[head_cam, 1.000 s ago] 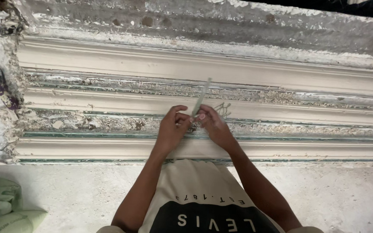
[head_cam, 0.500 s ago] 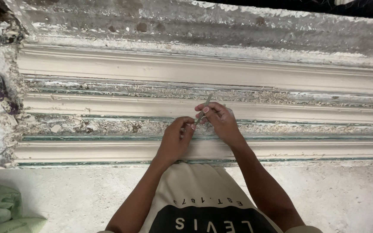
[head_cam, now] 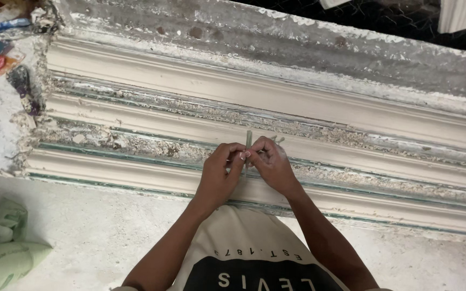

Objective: The person ties green plastic fasteners around a stack of white decorative molding pieces lying on a work surface, twisting each tie by hand to secure the bundle. They work along the stack, tightening ties one after another to hold the moldings together.

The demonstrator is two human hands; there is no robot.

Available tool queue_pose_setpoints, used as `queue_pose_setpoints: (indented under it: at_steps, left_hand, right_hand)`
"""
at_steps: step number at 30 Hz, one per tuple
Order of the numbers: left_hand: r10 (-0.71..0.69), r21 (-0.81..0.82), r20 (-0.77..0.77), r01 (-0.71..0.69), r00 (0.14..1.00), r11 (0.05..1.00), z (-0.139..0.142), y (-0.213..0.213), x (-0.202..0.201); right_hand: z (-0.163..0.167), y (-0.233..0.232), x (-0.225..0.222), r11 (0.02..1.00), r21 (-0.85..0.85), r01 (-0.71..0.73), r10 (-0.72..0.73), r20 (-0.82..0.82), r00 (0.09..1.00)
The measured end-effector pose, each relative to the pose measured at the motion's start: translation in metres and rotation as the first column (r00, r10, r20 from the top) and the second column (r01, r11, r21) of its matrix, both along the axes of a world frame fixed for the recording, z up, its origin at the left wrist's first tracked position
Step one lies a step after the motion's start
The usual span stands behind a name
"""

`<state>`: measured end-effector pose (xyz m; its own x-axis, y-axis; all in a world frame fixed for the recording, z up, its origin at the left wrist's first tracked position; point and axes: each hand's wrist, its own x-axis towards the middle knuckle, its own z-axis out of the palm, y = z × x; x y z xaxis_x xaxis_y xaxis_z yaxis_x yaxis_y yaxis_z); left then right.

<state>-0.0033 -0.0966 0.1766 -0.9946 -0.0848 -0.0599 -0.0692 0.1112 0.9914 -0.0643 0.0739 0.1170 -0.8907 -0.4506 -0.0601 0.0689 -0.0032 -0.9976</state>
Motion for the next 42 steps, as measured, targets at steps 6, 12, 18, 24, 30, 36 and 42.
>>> queue_pose_setpoints:
  at_steps: [6,12,18,24,30,36,42]
  left_hand:
    - [0.109,-0.041,-0.034,-0.11,0.993,0.993,-0.007,0.003,0.009]
    - [0.255,-0.02,-0.054,-0.256,0.965,0.966,-0.013,-0.009,0.024]
    - [0.429,-0.007,0.03,-0.429,0.903,0.903,-0.019,-0.035,0.049]
    - [0.574,0.056,0.062,-0.577,0.816,0.815,-0.019,-0.073,0.085]
    - [0.68,0.032,0.107,-0.686,0.725,0.726,-0.013,-0.131,0.115]
    - [0.773,0.134,0.066,-0.773,0.631,0.62,-0.014,-0.189,0.15]
    - [0.818,0.038,0.095,-0.823,0.567,0.566,-0.018,-0.237,0.187]
  right_hand:
    - [0.009,-0.002,-0.001,0.974,0.217,-0.06,0.101,-0.184,0.978]
    - [0.009,-0.023,-0.009,0.956,0.169,-0.239,0.259,-0.107,0.96]
    - [0.001,-0.062,-0.014,0.894,0.174,-0.412,0.426,-0.053,0.903]
    - [-0.01,-0.125,-0.008,0.759,0.052,-0.649,0.651,-0.047,0.758]
    - [-0.015,-0.21,0.003,0.648,-0.003,-0.762,0.762,-0.025,0.647]
    - [-0.011,-0.295,0.025,0.483,0.094,-0.871,0.874,0.0,0.485]
    - [-0.005,-0.365,0.053,0.377,0.147,-0.914,0.92,0.057,0.389]
